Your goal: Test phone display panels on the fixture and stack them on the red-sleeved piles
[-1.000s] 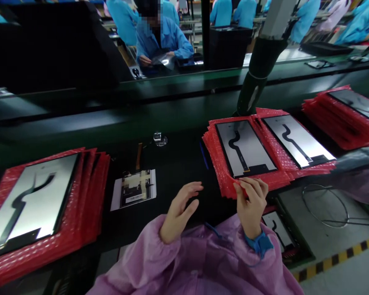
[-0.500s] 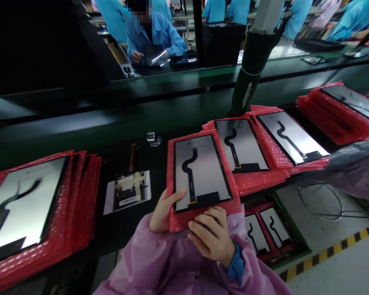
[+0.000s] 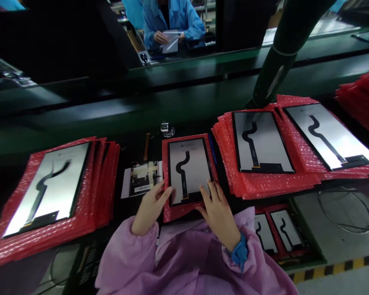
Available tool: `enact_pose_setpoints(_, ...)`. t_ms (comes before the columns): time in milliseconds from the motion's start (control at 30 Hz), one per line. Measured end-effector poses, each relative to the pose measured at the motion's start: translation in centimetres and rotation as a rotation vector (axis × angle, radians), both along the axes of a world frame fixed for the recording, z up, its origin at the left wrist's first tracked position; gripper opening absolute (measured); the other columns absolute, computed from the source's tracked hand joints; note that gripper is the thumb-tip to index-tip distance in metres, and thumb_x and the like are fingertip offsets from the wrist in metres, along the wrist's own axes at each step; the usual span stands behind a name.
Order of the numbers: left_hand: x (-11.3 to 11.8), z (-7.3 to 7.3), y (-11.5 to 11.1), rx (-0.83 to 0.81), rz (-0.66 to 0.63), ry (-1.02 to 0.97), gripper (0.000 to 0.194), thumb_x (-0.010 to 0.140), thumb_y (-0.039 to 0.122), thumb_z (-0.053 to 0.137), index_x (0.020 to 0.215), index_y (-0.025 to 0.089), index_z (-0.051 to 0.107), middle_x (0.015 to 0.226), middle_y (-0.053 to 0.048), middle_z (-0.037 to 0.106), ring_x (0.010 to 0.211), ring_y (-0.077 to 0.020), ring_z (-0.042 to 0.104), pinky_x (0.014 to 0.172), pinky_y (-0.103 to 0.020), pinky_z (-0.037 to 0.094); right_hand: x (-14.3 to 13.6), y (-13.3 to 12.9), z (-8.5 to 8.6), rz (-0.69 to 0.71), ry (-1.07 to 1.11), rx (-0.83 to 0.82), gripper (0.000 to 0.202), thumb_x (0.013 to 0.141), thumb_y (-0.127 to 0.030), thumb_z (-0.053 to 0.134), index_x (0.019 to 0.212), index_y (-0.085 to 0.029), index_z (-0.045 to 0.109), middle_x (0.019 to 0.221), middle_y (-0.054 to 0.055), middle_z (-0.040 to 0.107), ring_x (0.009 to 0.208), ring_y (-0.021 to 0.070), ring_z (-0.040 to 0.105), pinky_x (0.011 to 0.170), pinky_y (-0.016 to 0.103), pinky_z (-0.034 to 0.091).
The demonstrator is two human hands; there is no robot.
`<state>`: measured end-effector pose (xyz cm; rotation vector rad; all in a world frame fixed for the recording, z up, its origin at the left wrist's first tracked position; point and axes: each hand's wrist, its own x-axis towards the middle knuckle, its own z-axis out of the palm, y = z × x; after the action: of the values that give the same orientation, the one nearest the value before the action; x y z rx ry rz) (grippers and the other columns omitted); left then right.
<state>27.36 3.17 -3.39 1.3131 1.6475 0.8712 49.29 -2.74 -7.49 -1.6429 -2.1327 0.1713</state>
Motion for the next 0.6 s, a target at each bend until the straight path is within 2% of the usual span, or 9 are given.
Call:
enact_pose_setpoints(67,-1.1,1.1,0.2,0.070,-0.029,0.264,0.033,0.087,0.050,0.063,0.102,0.023,0.075,0.078,-0.004,0.073,0.066,-0.0219,0.067,0.069,-0.035,0.052,0.7,0.4,1.3,0.049,-0.023,-0.021,0.055,0.098,-0.052,0.053,0.142,-0.020,0.056,0.146,0.019,0.055,0.135,0.0370,0.053,0.104,0.056,0.056)
enact_pose_setpoints(133,-2.1,2.2,1.4,0.185,-0.077,0.385,0.034,0.091,0.049,0.057,0.101,0.022,0.075,0.074,-0.003,0.071,0.062,-0.0207,0.064,0.067,-0.034,0.050,1.3,1.1,3.1,0.120,-0.034,-0.040,0.055,0.097,-0.056,0.054,0.137,-0.019,0.060,0.141,0.018,0.059,0.133,0.0368,0.055,0.102,0.055,0.057)
enact_pose_setpoints(233,-3.0,3.1,5.4,0.340,-0.061,0.511,0.029,0.093,0.041,0.054,0.100,0.020,0.073,0.081,-0.006,0.072,0.072,-0.0222,0.066,0.076,-0.035,0.052,1.5,3.1,5.6,0.246,-0.016,-0.076,0.049,0.097,-0.051,0.057,0.132,-0.018,0.061,0.134,0.016,0.063,0.128,0.0339,0.058,0.103,0.051,0.057)
enact_pose_setpoints(300,-3.3,2.9,8.7,0.348,0.045,0.659,0.026,0.093,0.034,0.053,0.103,0.018,0.071,0.095,-0.011,0.073,0.090,-0.0272,0.068,0.085,-0.039,0.053,1.1,5.4,6.5,0.316,0.002,-0.096,0.045,0.098,-0.045,0.059,0.133,-0.017,0.060,0.133,0.015,0.064,0.127,0.0323,0.060,0.106,0.051,0.055)
enact_pose_setpoints(367,-3.4,2.3,11.6,0.276,0.103,0.824,0.039,0.091,0.036,0.057,0.121,0.014,0.066,0.117,-0.019,0.068,0.112,-0.0367,0.062,0.090,-0.046,0.053,0.2,8.2,6.3,0.346,0.017,-0.098,0.049,0.096,-0.042,0.063,0.138,-0.017,0.057,0.138,0.017,0.061,0.133,0.0337,0.057,0.111,0.054,0.050)
enact_pose_setpoints(433,-3.6,1.6,13.6,0.191,0.095,0.922,0.051,0.091,0.037,0.059,0.133,0.009,0.058,0.127,-0.025,0.063,0.121,-0.0423,0.056,0.092,-0.052,0.052,-0.8,11.0,5.3,0.328,0.033,-0.104,0.066,0.091,-0.044,0.069,0.145,-0.013,0.051,0.150,0.022,0.052,0.145,0.0373,0.045,0.118,0.058,0.042)
enact_pose_setpoints(500,-4.0,0.8,14.6,0.161,0.078,0.947,0.051,0.091,0.032,0.056,0.136,0.008,0.055,0.128,-0.025,0.063,0.122,-0.0420,0.056,0.094,-0.052,0.050,-1.6,13.2,4.1,0.313,0.026,-0.128,0.077,0.089,-0.047,0.071,0.149,-0.007,0.046,0.157,0.026,0.043,0.151,0.0393,0.035,0.122,0.059,0.036)
enact_pose_setpoints(600,-5.0,-0.1,15.1,0.202,0.083,0.861,0.049,0.087,0.018,0.052,0.135,0.009,0.055,0.118,-0.019,0.067,0.118,-0.0358,0.060,0.099,-0.048,0.049,-2.1,14.6,2.8,0.308,0.009,-0.139,0.079,0.089,-0.050,0.070,0.148,-0.003,0.047,0.158,0.027,0.041,0.152,0.0386,0.033,0.126,0.055,0.031)
